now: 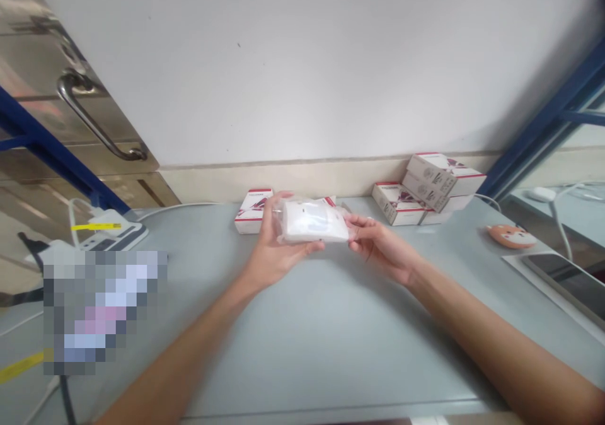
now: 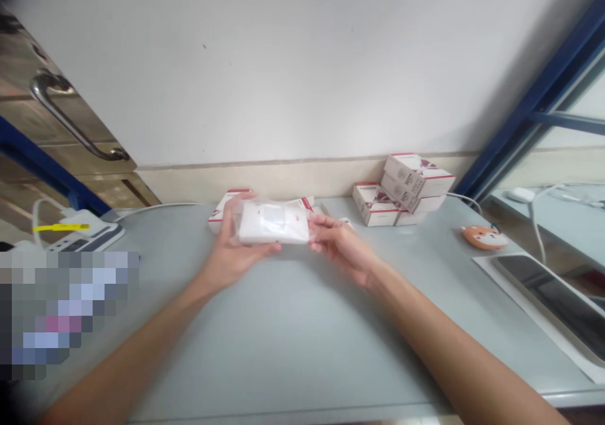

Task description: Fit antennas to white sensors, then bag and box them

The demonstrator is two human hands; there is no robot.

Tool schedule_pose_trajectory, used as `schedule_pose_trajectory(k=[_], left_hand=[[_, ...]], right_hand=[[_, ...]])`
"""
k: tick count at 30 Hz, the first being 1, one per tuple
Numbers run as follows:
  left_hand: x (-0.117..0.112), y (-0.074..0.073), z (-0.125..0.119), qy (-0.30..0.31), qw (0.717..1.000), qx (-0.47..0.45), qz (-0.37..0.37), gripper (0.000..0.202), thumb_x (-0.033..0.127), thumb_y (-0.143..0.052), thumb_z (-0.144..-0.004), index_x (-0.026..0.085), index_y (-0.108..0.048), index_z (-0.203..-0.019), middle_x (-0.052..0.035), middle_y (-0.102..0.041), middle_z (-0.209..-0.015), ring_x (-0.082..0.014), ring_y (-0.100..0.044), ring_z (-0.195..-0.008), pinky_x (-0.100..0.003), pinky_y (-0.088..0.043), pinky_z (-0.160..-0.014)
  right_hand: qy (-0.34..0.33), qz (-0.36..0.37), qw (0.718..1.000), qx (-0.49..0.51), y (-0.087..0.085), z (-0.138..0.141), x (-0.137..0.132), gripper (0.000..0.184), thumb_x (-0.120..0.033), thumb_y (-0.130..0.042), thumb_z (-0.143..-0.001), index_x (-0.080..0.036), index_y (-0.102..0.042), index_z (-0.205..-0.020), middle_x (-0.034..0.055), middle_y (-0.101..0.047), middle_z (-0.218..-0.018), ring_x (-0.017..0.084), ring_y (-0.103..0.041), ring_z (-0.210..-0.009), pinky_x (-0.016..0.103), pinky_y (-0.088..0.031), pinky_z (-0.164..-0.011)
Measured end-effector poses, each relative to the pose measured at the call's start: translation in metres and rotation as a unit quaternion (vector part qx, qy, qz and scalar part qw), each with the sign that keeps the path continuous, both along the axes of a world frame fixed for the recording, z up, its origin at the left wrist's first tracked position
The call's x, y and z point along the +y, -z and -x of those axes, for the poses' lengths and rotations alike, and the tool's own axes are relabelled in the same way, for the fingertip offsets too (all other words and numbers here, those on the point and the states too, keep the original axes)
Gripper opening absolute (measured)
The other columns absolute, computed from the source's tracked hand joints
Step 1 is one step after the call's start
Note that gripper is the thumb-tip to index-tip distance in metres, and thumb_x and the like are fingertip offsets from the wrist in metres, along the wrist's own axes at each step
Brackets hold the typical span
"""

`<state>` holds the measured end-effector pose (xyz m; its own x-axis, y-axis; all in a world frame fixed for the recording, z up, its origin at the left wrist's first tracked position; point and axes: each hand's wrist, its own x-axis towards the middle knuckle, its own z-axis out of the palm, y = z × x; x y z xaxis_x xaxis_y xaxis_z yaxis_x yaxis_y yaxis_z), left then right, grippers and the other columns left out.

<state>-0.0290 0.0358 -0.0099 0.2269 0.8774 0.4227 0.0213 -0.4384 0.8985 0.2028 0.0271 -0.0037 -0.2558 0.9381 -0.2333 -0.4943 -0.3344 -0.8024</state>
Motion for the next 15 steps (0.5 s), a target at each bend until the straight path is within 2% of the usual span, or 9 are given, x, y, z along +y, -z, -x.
schedule_pose_trajectory(k=[3, 6, 8, 10, 13, 15], left_hand=[[0.007, 0.003, 0.001, -0.063, 0.988, 0.037, -0.139, 0.094, 0.038, -0.102, -0.061, 0.032, -0.048, -0.137, -0.0092, -0.060, -0.139, -0.0275, -0.062, -0.126, -0.041, -0.056, -0.101], [0.008, 0.000, 0.004, -0.108, 0.974, 0.053, -0.192, 0.087, 0.039, -0.103, -0.059, 0.030, -0.057, -0.131, -0.0103, -0.058, -0.142, -0.0312, -0.055, -0.136, -0.045, -0.046, -0.113], [0.006, -0.004, 0.005, -0.114, 0.977, 0.052, -0.171, 0.073, 0.036, -0.103, -0.059, 0.029, -0.064, -0.121, -0.0090, -0.064, -0.132, -0.0313, -0.055, -0.133, -0.043, -0.042, -0.117], [0.002, -0.007, 0.004, -0.114, 0.986, 0.026, -0.118, 0.065, 0.033, -0.104, -0.055, 0.027, -0.068, -0.108, -0.0083, -0.066, -0.123, -0.0308, -0.058, -0.128, -0.039, -0.042, -0.114], [-0.002, -0.008, 0.001, -0.123, 0.992, -0.006, -0.032, 0.064, 0.031, -0.106, -0.049, 0.025, -0.067, -0.100, -0.0060, -0.067, -0.112, -0.0272, -0.062, -0.113, -0.032, -0.047, -0.098], [-0.002, -0.006, 0.000, -0.125, 0.992, 0.022, 0.011, 0.062, 0.036, -0.103, -0.056, 0.025, -0.065, -0.103, -0.0029, -0.067, -0.103, -0.0223, -0.063, -0.099, -0.027, -0.048, -0.086]], right_hand=[[-0.030, -0.033, 0.998, -0.033, 0.004, -0.003, 0.002, 0.029, -0.008, -0.088, -0.061, -0.017, -0.076, -0.086, -0.0016, -0.068, -0.081, 0.006, -0.058, -0.062, 0.015, -0.055, -0.058], [-0.032, -0.070, 0.994, -0.072, 0.008, -0.005, 0.003, 0.026, -0.017, -0.090, -0.065, -0.018, -0.074, -0.086, 0.0000, -0.069, -0.084, 0.009, -0.060, -0.065, 0.022, -0.056, -0.062], [-0.023, -0.099, 0.991, -0.091, 0.009, -0.005, 0.003, 0.027, -0.023, -0.091, -0.067, -0.019, -0.074, -0.086, 0.0005, -0.069, -0.084, 0.011, -0.061, -0.066, 0.027, -0.056, -0.065], [-0.013, -0.126, 0.987, -0.103, 0.009, -0.005, 0.003, 0.027, -0.027, -0.092, -0.068, -0.019, -0.074, -0.087, 0.0008, -0.068, -0.083, 0.013, -0.060, -0.068, 0.030, -0.054, -0.068], [0.000, -0.163, 0.978, -0.129, 0.010, -0.004, 0.004, 0.029, -0.038, -0.091, -0.072, -0.020, -0.073, -0.087, 0.0016, -0.068, -0.080, 0.015, -0.059, -0.072, 0.033, -0.051, -0.072], [0.006, -0.186, 0.970, -0.155, 0.012, -0.003, 0.005, 0.032, -0.045, -0.090, -0.075, -0.020, -0.072, -0.086, 0.0012, -0.067, -0.076, 0.016, -0.057, -0.072, 0.034, -0.048, -0.075]])
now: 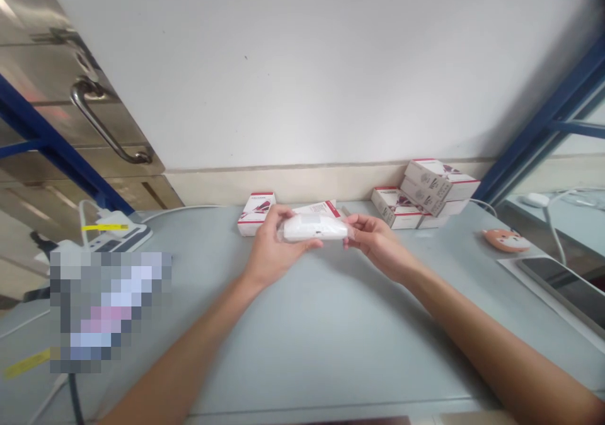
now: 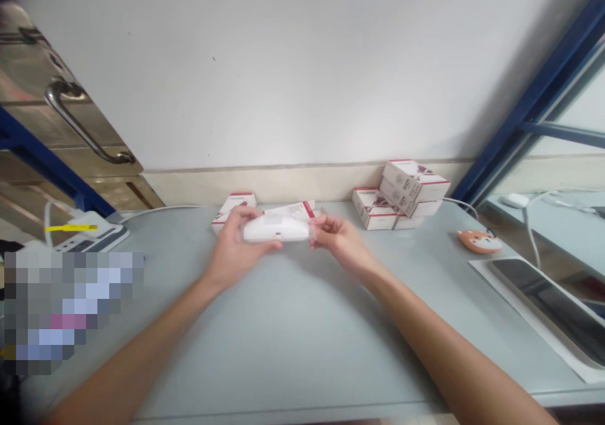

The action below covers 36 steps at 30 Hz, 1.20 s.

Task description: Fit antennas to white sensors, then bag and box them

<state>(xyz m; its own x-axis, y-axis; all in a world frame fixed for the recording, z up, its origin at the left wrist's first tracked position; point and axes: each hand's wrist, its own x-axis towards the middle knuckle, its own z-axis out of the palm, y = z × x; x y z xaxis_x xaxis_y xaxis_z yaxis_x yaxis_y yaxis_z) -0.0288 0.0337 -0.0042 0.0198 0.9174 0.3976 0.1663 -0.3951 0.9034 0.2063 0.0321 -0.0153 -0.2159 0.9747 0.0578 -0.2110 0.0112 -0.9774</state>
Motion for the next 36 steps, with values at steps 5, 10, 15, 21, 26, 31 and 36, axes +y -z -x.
schedule_pose_trajectory(k=[5, 10, 15, 21, 26, 31, 36], left_hand=[[0.002, 0.001, 0.002, 0.034, 0.990, 0.101, 0.087, 0.051, 0.059, -0.084, -0.081, 0.026, -0.067, -0.115, -0.0012, -0.071, -0.089, -0.0158, -0.061, -0.068, -0.025, -0.046, -0.060], [0.000, -0.007, 0.004, 0.207, 0.944, -0.008, 0.256, 0.064, 0.069, -0.066, -0.091, 0.018, -0.069, -0.130, -0.0063, -0.073, -0.077, -0.0176, -0.062, -0.052, -0.029, -0.046, -0.049], [-0.002, -0.010, 0.003, 0.318, 0.853, -0.195, 0.364, 0.072, 0.066, -0.058, -0.095, 0.023, -0.056, -0.152, -0.0042, -0.071, -0.070, -0.0195, -0.063, -0.049, -0.030, -0.046, -0.049], [-0.004, -0.011, 0.010, 0.382, 0.807, -0.294, 0.340, 0.055, 0.050, -0.081, -0.082, 0.026, -0.071, -0.130, -0.0091, -0.078, -0.091, -0.0227, -0.073, -0.076, -0.035, -0.052, -0.076], [-0.001, -0.004, 0.004, 0.281, 0.916, -0.147, 0.244, 0.035, 0.049, -0.081, -0.089, 0.020, -0.073, -0.105, -0.0065, -0.075, -0.081, -0.0188, -0.068, -0.069, -0.034, -0.049, -0.073], [0.002, 0.003, -0.004, 0.126, 0.971, -0.031, 0.200, 0.055, 0.070, -0.076, -0.084, 0.016, -0.071, -0.091, -0.0038, -0.068, -0.069, -0.0144, -0.060, -0.059, -0.027, -0.041, -0.057], [0.002, 0.003, -0.002, 0.193, 0.896, -0.105, 0.385, 0.063, 0.079, -0.058, -0.090, 0.017, -0.070, -0.082, -0.0026, -0.063, -0.064, -0.0126, -0.054, -0.049, -0.027, -0.038, -0.050]], right_hand=[[0.026, -0.051, 0.994, -0.091, 0.002, -0.001, 0.002, 0.040, -0.057, -0.081, -0.085, -0.021, -0.065, -0.079, -0.0006, -0.060, -0.071, 0.016, -0.051, -0.073, 0.033, -0.039, -0.076], [0.024, -0.070, 0.989, -0.127, 0.001, -0.005, 0.002, 0.046, -0.062, -0.071, -0.093, -0.021, -0.057, -0.074, -0.0024, -0.052, -0.071, 0.015, -0.044, -0.071, 0.032, -0.033, -0.073], [-0.017, -0.029, 0.999, -0.028, 0.005, -0.005, 0.004, 0.037, -0.052, -0.076, -0.090, -0.022, -0.059, -0.078, -0.0033, -0.051, -0.071, 0.015, -0.044, -0.071, 0.031, -0.033, -0.073], [-0.024, 0.066, 0.997, 0.024, 0.005, 0.000, 0.004, 0.022, -0.033, -0.081, -0.074, -0.020, -0.064, -0.076, -0.0011, -0.052, -0.073, 0.015, -0.042, -0.071, 0.031, -0.033, -0.070], [0.002, 0.070, 0.996, 0.061, 0.007, -0.001, 0.006, 0.023, -0.032, -0.081, -0.072, -0.020, -0.062, -0.076, -0.0015, -0.050, -0.074, 0.015, -0.042, -0.071, 0.031, -0.036, -0.071], [0.069, 0.006, 0.997, 0.030, 0.011, -0.001, 0.007, 0.037, -0.047, -0.081, -0.082, -0.022, -0.055, -0.074, -0.0031, -0.049, -0.071, 0.014, -0.040, -0.067, 0.031, -0.033, -0.069], [0.145, -0.127, 0.978, -0.082, 0.009, 0.004, 0.000, 0.038, -0.059, -0.073, -0.091, -0.025, -0.058, -0.082, -0.0022, -0.051, -0.071, 0.017, -0.044, -0.068, 0.032, -0.034, -0.067]])
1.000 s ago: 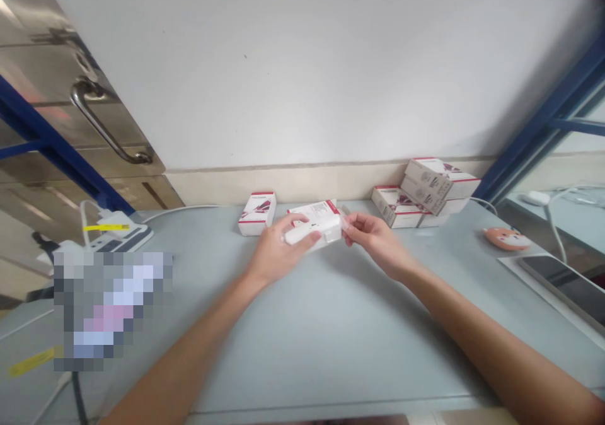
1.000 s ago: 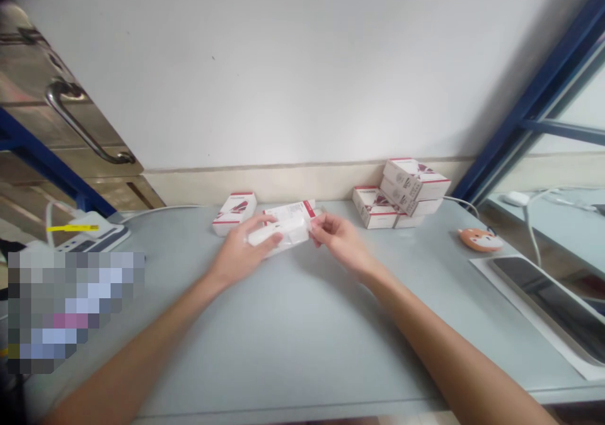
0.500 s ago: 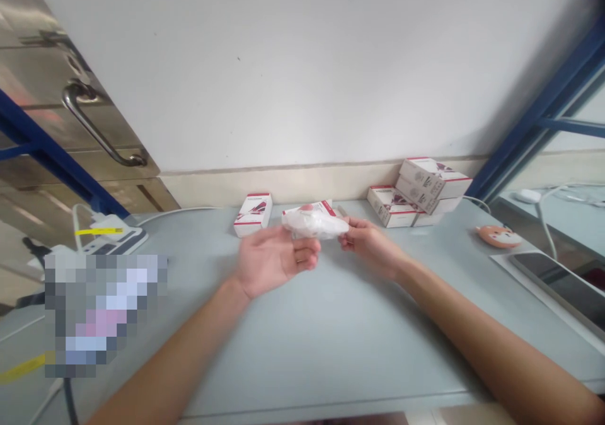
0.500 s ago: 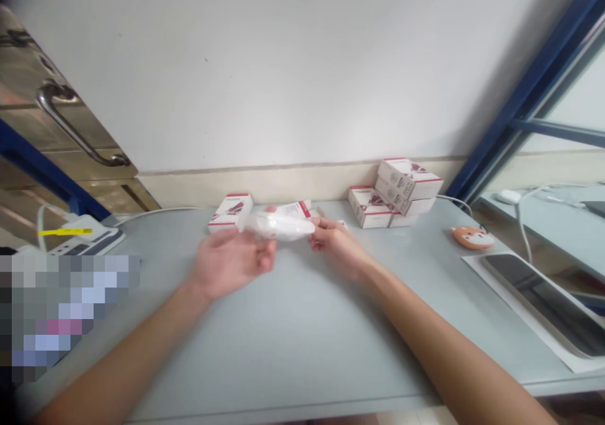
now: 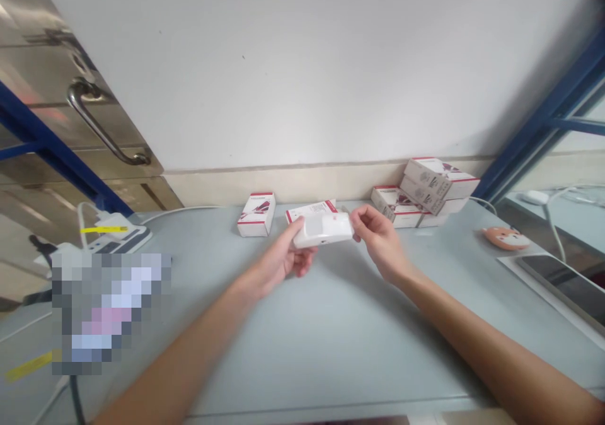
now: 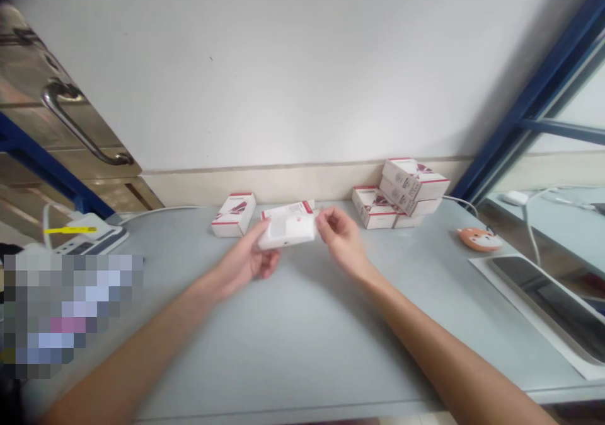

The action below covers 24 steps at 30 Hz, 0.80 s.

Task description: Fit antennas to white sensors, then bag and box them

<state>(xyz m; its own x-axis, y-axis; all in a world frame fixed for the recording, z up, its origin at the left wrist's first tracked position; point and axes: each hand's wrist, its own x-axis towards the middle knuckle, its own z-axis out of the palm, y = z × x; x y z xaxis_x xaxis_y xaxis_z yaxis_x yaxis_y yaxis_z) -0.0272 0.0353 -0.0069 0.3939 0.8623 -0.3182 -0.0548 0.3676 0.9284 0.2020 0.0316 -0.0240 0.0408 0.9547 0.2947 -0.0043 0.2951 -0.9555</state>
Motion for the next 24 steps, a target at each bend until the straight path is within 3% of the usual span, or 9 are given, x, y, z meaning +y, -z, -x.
schedule_pose_trajectory(k=[3, 8, 11, 13, 15, 17, 19, 21, 24], left_hand=[[0.001, -0.002, 0.002, 0.019, 0.995, -0.034, 0.097, 0.060, 0.076, -0.058, -0.089, 0.019, -0.066, -0.076, 0.0012, -0.052, -0.054, -0.0115, -0.047, -0.044, -0.026, -0.033, -0.046], [0.007, -0.004, 0.009, -0.026, 0.998, -0.040, 0.047, 0.052, 0.072, -0.064, -0.088, 0.022, -0.059, -0.075, 0.0083, -0.032, -0.049, -0.0084, -0.030, -0.040, -0.023, -0.022, -0.041], [0.009, -0.007, 0.016, -0.034, 0.999, -0.006, 0.019, 0.053, 0.069, -0.070, -0.085, 0.021, -0.054, -0.071, 0.0083, -0.033, -0.053, -0.0062, -0.022, -0.042, -0.022, -0.011, -0.040], [0.007, -0.009, 0.017, -0.036, 0.999, 0.008, 0.008, 0.049, 0.067, -0.075, -0.083, 0.020, -0.059, -0.076, 0.0071, -0.041, -0.057, -0.0062, -0.027, -0.044, -0.022, -0.010, -0.040], [0.004, -0.011, 0.015, -0.041, 0.999, 0.015, 0.001, 0.046, 0.065, -0.078, -0.082, 0.021, -0.064, -0.084, 0.0057, -0.048, -0.061, -0.0070, -0.036, -0.046, -0.021, -0.014, -0.041], [0.000, -0.012, 0.009, -0.046, 0.999, 0.008, -0.004, 0.049, 0.069, -0.077, -0.082, 0.021, -0.068, -0.089, 0.0031, -0.057, -0.064, -0.0098, -0.047, -0.051, -0.022, -0.023, -0.043], [-0.004, -0.014, 0.003, -0.045, 0.999, -0.019, -0.016, 0.059, 0.079, -0.070, -0.083, 0.022, -0.072, -0.097, -0.0021, -0.068, -0.072, -0.0167, -0.062, -0.063, -0.025, -0.039, -0.052], [-0.007, -0.016, -0.003, -0.027, 0.998, -0.042, -0.043, 0.071, 0.088, -0.058, -0.084, 0.023, -0.075, -0.108, -0.0081, -0.076, -0.088, -0.0253, -0.071, -0.084, -0.031, -0.051, -0.068], [-0.005, -0.016, -0.007, -0.026, 0.989, 0.005, -0.146, 0.084, 0.093, -0.038, -0.088, 0.023, -0.075, -0.114, -0.0122, -0.078, -0.104, -0.0315, -0.070, -0.104, -0.038, -0.055, -0.084]], right_hand=[[0.018, -0.072, 0.995, -0.061, -0.011, 0.001, -0.009, 0.033, -0.054, -0.071, -0.095, -0.025, -0.060, -0.084, 0.0008, -0.058, -0.077, 0.019, -0.050, -0.072, 0.035, -0.039, -0.069], [-0.089, -0.172, 0.963, -0.190, -0.026, 0.006, -0.024, 0.024, -0.039, -0.074, -0.095, -0.026, -0.066, -0.076, 0.0043, -0.062, -0.081, 0.022, -0.053, -0.078, 0.039, -0.041, -0.073], [-0.125, -0.158, 0.960, -0.194, -0.019, 0.012, -0.027, 0.024, -0.040, -0.079, -0.091, -0.025, -0.065, -0.079, 0.0047, -0.059, -0.090, 0.023, -0.055, -0.087, 0.039, -0.045, -0.077], [-0.131, -0.112, 0.966, -0.194, -0.010, 0.015, -0.026, 0.034, -0.044, -0.089, -0.081, -0.027, -0.065, -0.097, 0.0039, -0.059, -0.101, 0.022, -0.057, -0.089, 0.038, -0.049, -0.079], [-0.163, -0.059, 0.964, -0.199, -0.001, 0.017, -0.025, 0.071, -0.048, -0.097, -0.069, -0.031, -0.058, -0.125, 0.0045, -0.061, -0.116, 0.021, -0.061, -0.091, 0.038, -0.053, -0.081], [-0.205, -0.030, 0.956, -0.209, 0.005, 0.017, -0.024, 0.094, -0.052, -0.097, -0.068, -0.037, -0.047, -0.146, 0.0061, -0.062, -0.128, 0.021, -0.066, -0.090, 0.039, -0.056, -0.084], [-0.211, -0.040, 0.951, -0.222, 0.006, 0.017, -0.024, 0.089, -0.054, -0.089, -0.078, -0.040, -0.044, -0.154, 0.0062, -0.065, -0.129, 0.021, -0.068, -0.087, 0.040, -0.057, -0.084], [-0.178, -0.081, 0.954, -0.228, 0.003, 0.016, -0.025, 0.076, -0.054, -0.084, -0.085, -0.041, -0.050, -0.152, 0.0052, -0.069, -0.126, 0.020, -0.068, -0.086, 0.040, -0.057, -0.085], [-0.107, -0.132, 0.967, -0.191, -0.003, 0.015, -0.024, 0.067, -0.052, -0.085, -0.085, -0.038, -0.059, -0.145, 0.0053, -0.071, -0.124, 0.020, -0.069, -0.085, 0.040, -0.057, -0.087]])
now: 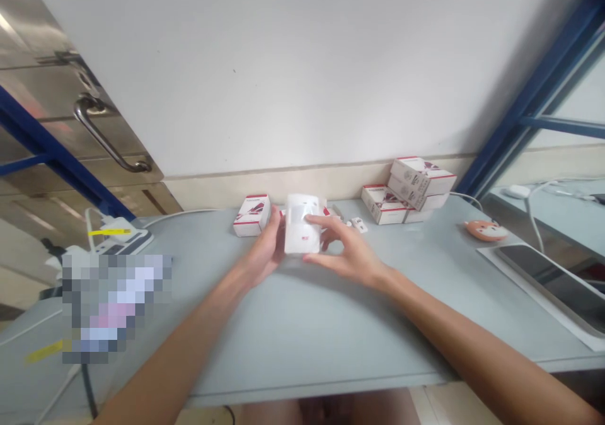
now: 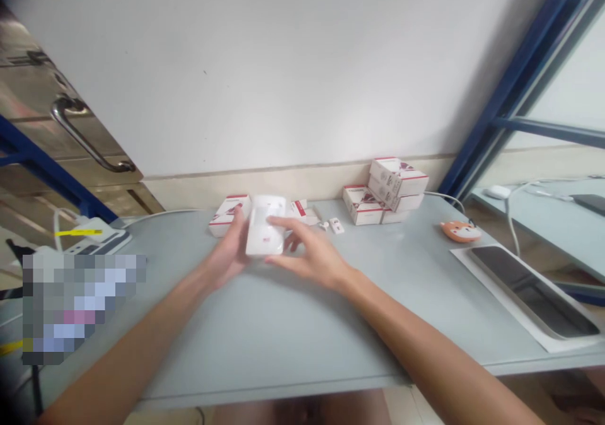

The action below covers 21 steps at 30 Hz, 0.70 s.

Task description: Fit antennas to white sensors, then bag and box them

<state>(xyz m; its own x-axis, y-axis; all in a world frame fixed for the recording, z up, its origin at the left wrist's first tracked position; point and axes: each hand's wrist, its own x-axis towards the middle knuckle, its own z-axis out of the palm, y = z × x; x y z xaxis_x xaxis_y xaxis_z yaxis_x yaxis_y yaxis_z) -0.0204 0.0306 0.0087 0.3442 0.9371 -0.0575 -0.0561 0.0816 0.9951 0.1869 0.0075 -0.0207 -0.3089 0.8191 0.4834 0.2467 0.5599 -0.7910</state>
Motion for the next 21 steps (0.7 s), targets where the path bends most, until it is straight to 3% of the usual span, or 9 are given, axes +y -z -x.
schedule_pose_trajectory(k=[2, 3, 5, 8, 11, 12, 15, 18, 21], left_hand=[[0.007, 0.007, 0.002, -0.054, 0.985, 0.106, -0.123, 0.085, 0.089, -0.029, -0.094, 0.021, -0.077, -0.109, -0.0129, -0.077, -0.106, -0.0330, -0.068, -0.109, -0.042, -0.054, -0.093], [0.011, 0.013, 0.004, -0.089, 0.960, 0.183, -0.193, 0.077, 0.082, -0.031, -0.098, 0.021, -0.077, -0.109, -0.0127, -0.077, -0.111, -0.0333, -0.066, -0.115, -0.044, -0.051, -0.101], [0.021, 0.026, 0.009, -0.110, 0.873, 0.350, -0.321, 0.055, 0.066, -0.047, -0.101, 0.024, -0.073, -0.126, -0.0114, -0.070, -0.138, -0.0353, -0.054, -0.137, -0.052, -0.037, -0.121], [0.032, 0.040, 0.019, -0.083, 0.772, 0.505, -0.376, 0.049, 0.053, -0.057, -0.099, 0.026, -0.063, -0.139, -0.0114, -0.052, -0.162, -0.0386, -0.040, -0.151, -0.061, -0.029, -0.125], [0.032, 0.037, 0.025, -0.107, 0.720, 0.555, -0.402, 0.037, 0.050, -0.064, -0.094, 0.021, -0.065, -0.117, -0.0164, -0.056, -0.154, -0.0423, -0.041, -0.150, -0.062, -0.033, -0.121], [0.030, 0.033, 0.026, -0.105, 0.716, 0.562, -0.402, 0.034, 0.050, -0.066, -0.092, 0.021, -0.063, -0.110, -0.0175, -0.061, -0.145, -0.0426, -0.046, -0.144, -0.061, -0.039, -0.117], [0.021, 0.022, 0.025, -0.060, 0.735, 0.571, -0.361, 0.031, 0.051, -0.068, -0.090, 0.023, -0.056, -0.099, -0.0122, -0.069, -0.110, -0.0372, -0.065, -0.111, -0.051, -0.053, -0.091], [0.013, 0.020, 0.021, -0.061, 0.754, 0.535, -0.376, 0.036, 0.051, -0.069, -0.090, 0.024, -0.052, -0.104, -0.0090, -0.066, -0.107, -0.0326, -0.066, -0.100, -0.045, -0.053, -0.082], [0.010, 0.025, 0.016, -0.076, 0.783, 0.456, -0.417, 0.042, 0.048, -0.074, -0.089, 0.025, -0.049, -0.113, -0.0076, -0.064, -0.113, -0.0299, -0.065, -0.105, -0.044, -0.053, -0.087]], right_hand=[[0.044, -0.007, 0.997, 0.064, -0.003, -0.002, 0.005, 0.068, -0.052, -0.087, -0.082, -0.034, -0.061, -0.142, 0.0060, -0.073, -0.120, 0.020, -0.069, -0.085, 0.039, -0.058, -0.085], [0.071, -0.006, 0.993, 0.094, -0.004, -0.004, 0.009, 0.069, -0.052, -0.087, -0.081, -0.032, -0.061, -0.142, 0.0059, -0.074, -0.116, 0.020, -0.069, -0.086, 0.038, -0.059, -0.084], [0.134, -0.008, 0.983, 0.128, -0.003, -0.011, 0.019, 0.071, -0.053, -0.088, -0.079, -0.030, -0.061, -0.141, 0.0046, -0.074, -0.105, 0.021, -0.070, -0.087, 0.037, -0.060, -0.080], [0.228, -0.020, 0.970, 0.086, 0.000, -0.030, 0.036, 0.072, -0.055, -0.088, -0.077, -0.028, -0.063, -0.139, 0.0028, -0.071, -0.094, 0.021, -0.068, -0.080, 0.038, -0.059, -0.075], [0.275, -0.029, 0.961, 0.011, 0.005, -0.048, 0.047, 0.068, -0.056, -0.085, -0.079, -0.028, -0.065, -0.138, 0.0029, -0.069, -0.094, 0.020, -0.066, -0.075, 0.039, -0.057, -0.075], [0.281, -0.029, 0.959, -0.006, 0.006, -0.051, 0.048, 0.066, -0.056, -0.085, -0.080, -0.028, -0.066, -0.137, 0.0028, -0.069, -0.094, 0.020, -0.066, -0.076, 0.039, -0.057, -0.076], [0.278, -0.027, 0.959, -0.049, 0.008, -0.052, 0.048, 0.062, -0.055, -0.084, -0.081, -0.029, -0.067, -0.135, 0.0021, -0.067, -0.092, 0.020, -0.065, -0.075, 0.039, -0.056, -0.077], [0.253, -0.033, 0.963, -0.088, 0.010, -0.044, 0.045, 0.057, -0.055, -0.083, -0.081, -0.030, -0.069, -0.131, 0.0025, -0.067, -0.094, 0.020, -0.063, -0.075, 0.038, -0.055, -0.076], [0.224, -0.011, 0.971, -0.079, 0.011, -0.038, 0.042, 0.052, -0.054, -0.084, -0.081, -0.029, -0.070, -0.124, 0.0017, -0.067, -0.094, 0.019, -0.063, -0.075, 0.036, -0.055, -0.074]])
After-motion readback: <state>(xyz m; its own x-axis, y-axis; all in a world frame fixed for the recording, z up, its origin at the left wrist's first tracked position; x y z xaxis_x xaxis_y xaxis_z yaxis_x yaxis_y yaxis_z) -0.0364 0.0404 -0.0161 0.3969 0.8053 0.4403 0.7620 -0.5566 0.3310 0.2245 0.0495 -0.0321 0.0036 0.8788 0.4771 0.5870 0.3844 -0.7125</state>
